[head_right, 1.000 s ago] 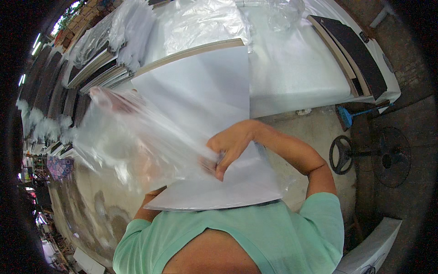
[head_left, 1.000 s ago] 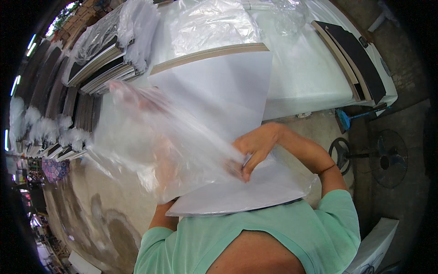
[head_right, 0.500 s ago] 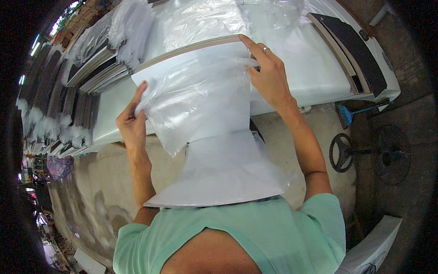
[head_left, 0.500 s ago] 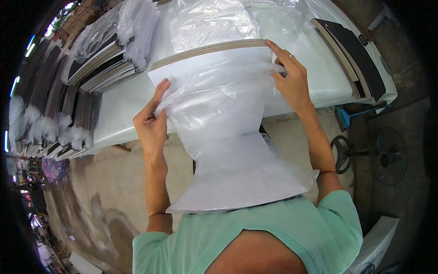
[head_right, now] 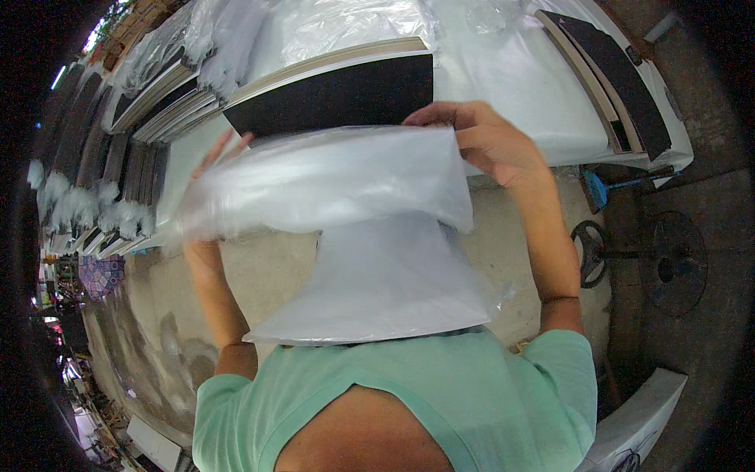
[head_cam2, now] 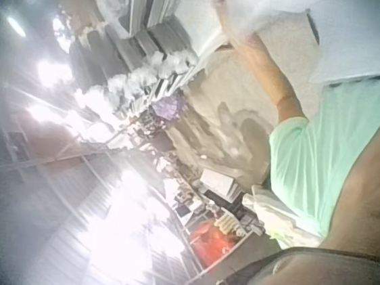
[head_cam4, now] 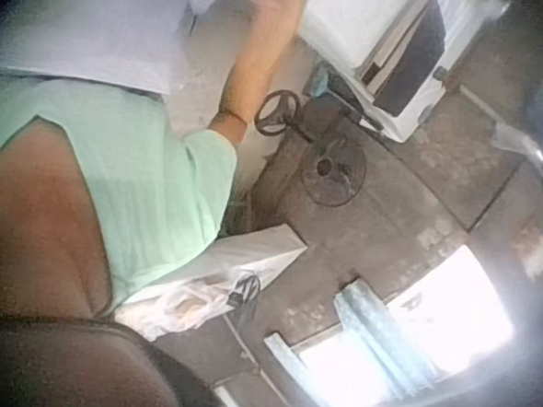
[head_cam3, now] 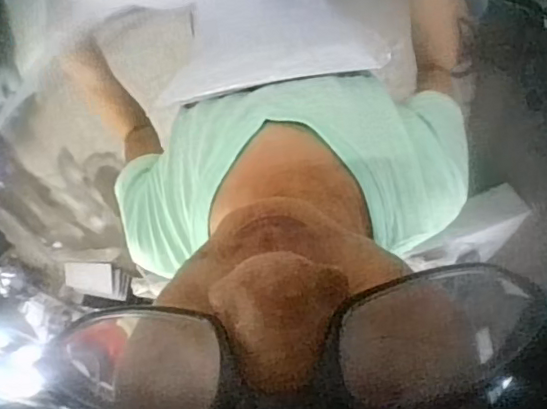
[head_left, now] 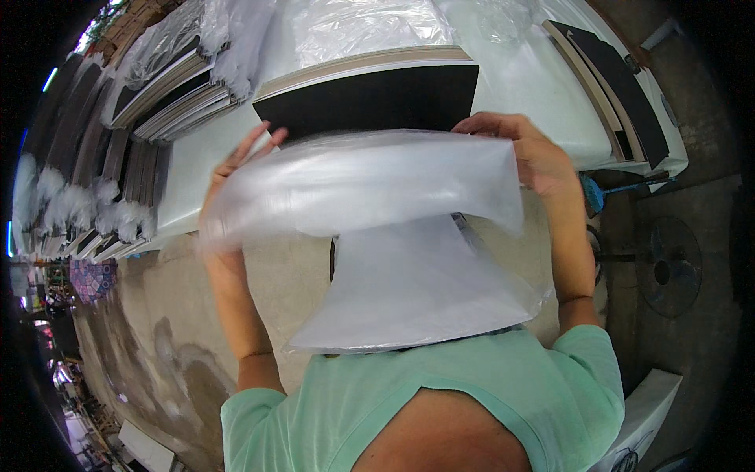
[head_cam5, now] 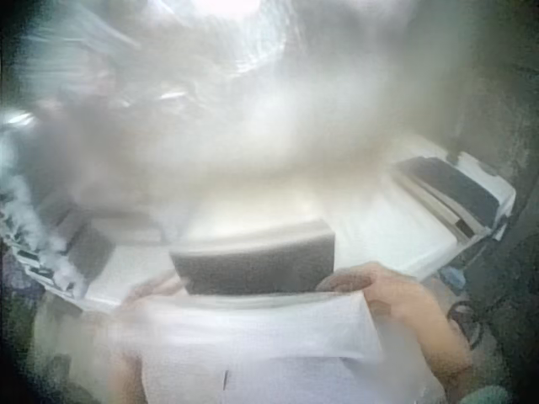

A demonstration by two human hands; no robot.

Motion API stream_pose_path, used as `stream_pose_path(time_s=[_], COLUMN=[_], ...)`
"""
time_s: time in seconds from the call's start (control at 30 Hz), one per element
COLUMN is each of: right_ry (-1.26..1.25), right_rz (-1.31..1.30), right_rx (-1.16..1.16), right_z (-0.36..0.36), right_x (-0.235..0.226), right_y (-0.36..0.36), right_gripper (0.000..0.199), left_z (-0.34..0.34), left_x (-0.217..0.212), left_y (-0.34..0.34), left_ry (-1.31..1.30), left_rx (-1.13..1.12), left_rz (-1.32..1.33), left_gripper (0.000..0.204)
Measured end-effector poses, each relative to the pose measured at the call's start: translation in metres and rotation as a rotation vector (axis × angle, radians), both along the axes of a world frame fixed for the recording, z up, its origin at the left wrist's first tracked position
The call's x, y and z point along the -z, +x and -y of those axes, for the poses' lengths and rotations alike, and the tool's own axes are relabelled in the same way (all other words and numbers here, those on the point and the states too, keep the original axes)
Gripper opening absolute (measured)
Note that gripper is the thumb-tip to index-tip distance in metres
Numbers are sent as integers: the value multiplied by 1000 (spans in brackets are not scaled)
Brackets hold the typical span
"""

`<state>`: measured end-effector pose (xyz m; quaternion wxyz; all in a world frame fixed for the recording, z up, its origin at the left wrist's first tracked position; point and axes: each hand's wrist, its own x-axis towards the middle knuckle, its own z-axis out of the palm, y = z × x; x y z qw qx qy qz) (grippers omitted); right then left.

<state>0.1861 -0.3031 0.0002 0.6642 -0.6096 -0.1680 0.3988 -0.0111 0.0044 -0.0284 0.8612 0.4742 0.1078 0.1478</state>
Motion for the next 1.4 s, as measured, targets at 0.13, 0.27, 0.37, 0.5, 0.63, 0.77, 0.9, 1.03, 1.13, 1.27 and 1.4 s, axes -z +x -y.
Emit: stream_pose_path(time_s=[0.13, 0.27, 0.37, 0.5, 0.63, 0.77, 0.9, 1.03, 1.13, 1.27, 1.4], right_ry=[84, 314, 360, 175, 80, -235, -169, -406, -501, -234, -64], right_rz=[-370, -421, -421, -403, -616, -210, -561, -152, 270, 505, 983], right_rx=[113, 33, -75, 120, 227, 15, 179, 155, -216, -342, -29], right_z=[5, 9, 8, 5, 20, 41, 44, 36, 30, 32, -58], right_x=[61, 47, 39, 58, 118, 151, 220, 264, 228, 74, 31], right_y=[8, 6, 10, -1, 0, -19, -9, 5, 51, 99, 154], right_gripper=[41, 51, 53, 45, 46, 50, 57, 41, 27, 15, 26], left_z=[-23, -8, 1, 42, 52, 65, 65, 40, 1, -49, -63], left_x=[94, 92, 95, 146, 225, 221, 246, 311, 328, 126, -18], left_y=[-29, -54, -59, -59, -91, -82, -73, -72, -89, -79, -33], left_ry=[-276, -455, -170, -468, -819, -776, -639, -177, 376, 376, 713], left_rx=[55, -83, -344, -307, -382, -153, -200, -224, -202, 246, -60], left_rz=[-66, 353, 296, 247, 112, 229, 52, -291, -468, -350, -135], left_gripper=[46, 51, 55, 41, 68, 58, 52, 46, 42, 61, 64])
